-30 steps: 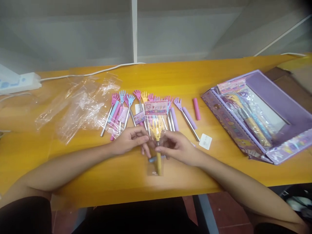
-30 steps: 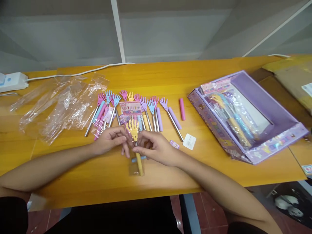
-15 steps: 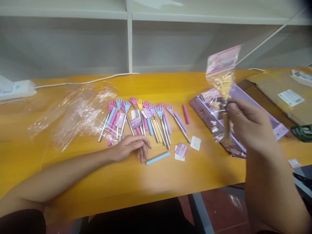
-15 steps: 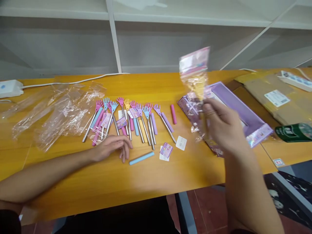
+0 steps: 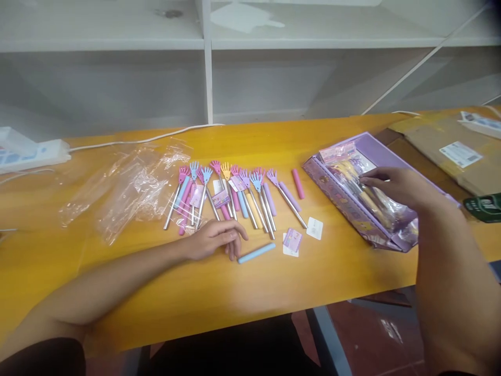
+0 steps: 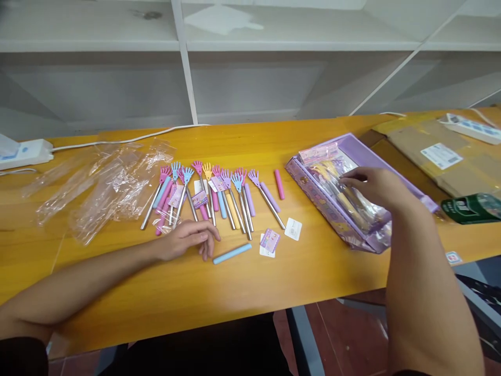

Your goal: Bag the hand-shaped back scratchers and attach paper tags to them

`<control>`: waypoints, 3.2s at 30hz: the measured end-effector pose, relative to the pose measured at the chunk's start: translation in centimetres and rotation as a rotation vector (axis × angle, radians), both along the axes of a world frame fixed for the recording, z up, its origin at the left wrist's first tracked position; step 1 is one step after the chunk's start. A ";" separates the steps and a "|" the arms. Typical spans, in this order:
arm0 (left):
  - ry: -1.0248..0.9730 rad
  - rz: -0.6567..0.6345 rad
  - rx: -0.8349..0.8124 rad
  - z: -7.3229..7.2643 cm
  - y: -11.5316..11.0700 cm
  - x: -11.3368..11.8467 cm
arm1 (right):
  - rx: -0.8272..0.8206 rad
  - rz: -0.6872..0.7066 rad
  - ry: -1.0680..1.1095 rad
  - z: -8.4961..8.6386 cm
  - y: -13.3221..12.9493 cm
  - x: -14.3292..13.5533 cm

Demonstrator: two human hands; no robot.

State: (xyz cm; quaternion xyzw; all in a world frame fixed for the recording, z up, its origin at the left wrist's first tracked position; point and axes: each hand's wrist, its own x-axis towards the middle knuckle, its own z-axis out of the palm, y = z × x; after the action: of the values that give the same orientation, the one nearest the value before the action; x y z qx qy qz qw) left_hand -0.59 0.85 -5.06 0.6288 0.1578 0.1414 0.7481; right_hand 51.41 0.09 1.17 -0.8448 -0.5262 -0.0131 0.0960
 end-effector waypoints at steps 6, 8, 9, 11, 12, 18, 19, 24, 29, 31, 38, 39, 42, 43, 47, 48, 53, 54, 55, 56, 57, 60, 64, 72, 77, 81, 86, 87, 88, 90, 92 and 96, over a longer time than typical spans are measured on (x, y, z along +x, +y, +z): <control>0.041 -0.057 0.048 0.0 -0.1 -0.2 | -0.169 -0.058 0.104 0.1 1.2 -0.6; 0.056 -0.066 0.078 0.1 -0.1 -0.2 | -0.171 -0.082 0.097 0.3 1.5 -0.9; 0.061 -0.067 0.085 0.2 -0.1 -0.2 | -0.136 -0.100 0.072 0.6 1.5 -1.1; 0.066 -0.066 0.093 0.2 -0.2 -0.1 | 0.034 -0.134 -0.006 1.2 1.5 -2.0; 0.070 -0.065 0.101 0.2 -0.2 -0.1 | 0.164 -0.138 -0.041 1.5 1.5 -2.9; 0.146 -0.076 0.230 -0.2 -0.4 0.1 | 0.498 0.280 0.190 1.0 1.0 -13.8; 0.154 -0.076 0.250 -0.2 -0.4 0.1 | 0.448 0.384 0.230 0.4 1.0 -16.0; 0.177 -0.072 0.330 0.5 -0.4 0.1 | 0.215 0.614 0.236 -3.4 1.4 -23.4; 0.174 -0.067 0.389 0.7 -0.4 0.1 | 0.181 0.500 0.180 -4.1 1.0 -22.5; 0.170 -0.070 0.393 0.5 -0.4 0.1 | 0.179 0.412 0.166 -3.8 1.0 -20.9; 0.183 -0.077 0.411 0.6 -0.5 0.1 | 0.141 0.265 0.110 -3.5 1.1 -17.2; 0.184 -0.077 0.416 0.6 -0.5 0.1 | 0.112 0.237 0.103 -3.4 1.0 -16.9; 0.176 -0.078 0.420 0.6 -0.5 0.1 | -0.059 0.131 0.094 -3.2 0.9 -16.4; 0.173 -0.079 0.421 0.6 -0.5 0.1 | -0.110 0.118 0.095 -3.2 0.9 -16.3; 0.170 -0.077 0.428 0.4 -0.5 0.1 | -0.093 0.146 0.079 -3.2 0.9 -17.0; 0.169 -0.076 0.433 0.3 -0.5 0.1 | -0.066 0.160 0.067 -3.2 0.8 -17.4; 0.163 -0.083 0.459 0.5 -0.5 0.1 | -0.137 0.305 0.051 -3.2 0.3 -19.5; 0.160 -0.083 0.462 0.5 -0.5 0.1 | -0.156 0.317 0.043 -3.3 0.2 -19.8; 0.156 -0.082 0.464 0.5 -0.5 0.1 | -0.168 0.320 0.032 -3.4 0.1 -20.0; 0.154 -0.082 0.465 0.6 -0.5 0.1 | -0.174 0.316 0.021 -3.4 0.1 -20.1; 0.152 -0.081 0.465 0.6 -0.5 0.2 | -0.172 0.312 0.010 -3.4 0.0 -20.1; 0.145 -0.075 0.467 0.6 -0.5 0.2 | -0.129 0.287 -0.045 -3.5 -0.2 -19.9; 0.142 -0.077 0.462 0.6 -0.5 0.2 | -0.125 0.312 -0.099 -3.6 -0.5 -19.8; 0.148 -0.083 0.459 0.5 -0.5 0.2 | -0.091 0.339 -0.102 -3.3 -0.7 -20.1; 0.158 -0.083 0.462 0.8 -0.5 0.2 | -0.153 0.364 -0.078 -4.1 -0.5 -20.4; 0.168 -0.090 0.466 0.8 -0.4 0.2 | -0.140 0.326 -0.074 -4.0 -0.5 -20.7; 0.159 -0.086 0.444 0.5 -0.4 0.2 | -0.021 0.314 0.390 -2.3 -0.7 -20.5; 0.160 -0.088 0.430 0.5 -0.4 0.2 | 0.014 0.331 0.566 -2.1 -0.8 -20.6; 0.161 -0.089 0.411 0.4 -0.4 0.2 | 0.041 0.347 0.748 -2.0 -0.9 -20.9; 0.156 -0.084 0.356 0.4 -0.4 0.1 | 0.053 0.366 1.077 -2.2 -1.3 -21.9; 0.151 -0.075 0.300 0.5 -0.3 0.1 | 0.010 0.381 1.323 -2.6 -1.8 -23.2; 0.156 -0.071 0.272 0.9 -0.1 0.2 | -0.190 0.475 1.575 -3.2 -3.3 -26.0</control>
State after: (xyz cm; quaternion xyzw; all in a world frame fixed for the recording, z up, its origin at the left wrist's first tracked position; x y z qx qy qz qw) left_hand -0.42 0.76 -4.17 0.7387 0.1724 0.0857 0.6460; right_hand 25.37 -3.25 -2.04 -0.4776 -0.4682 0.6476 0.3651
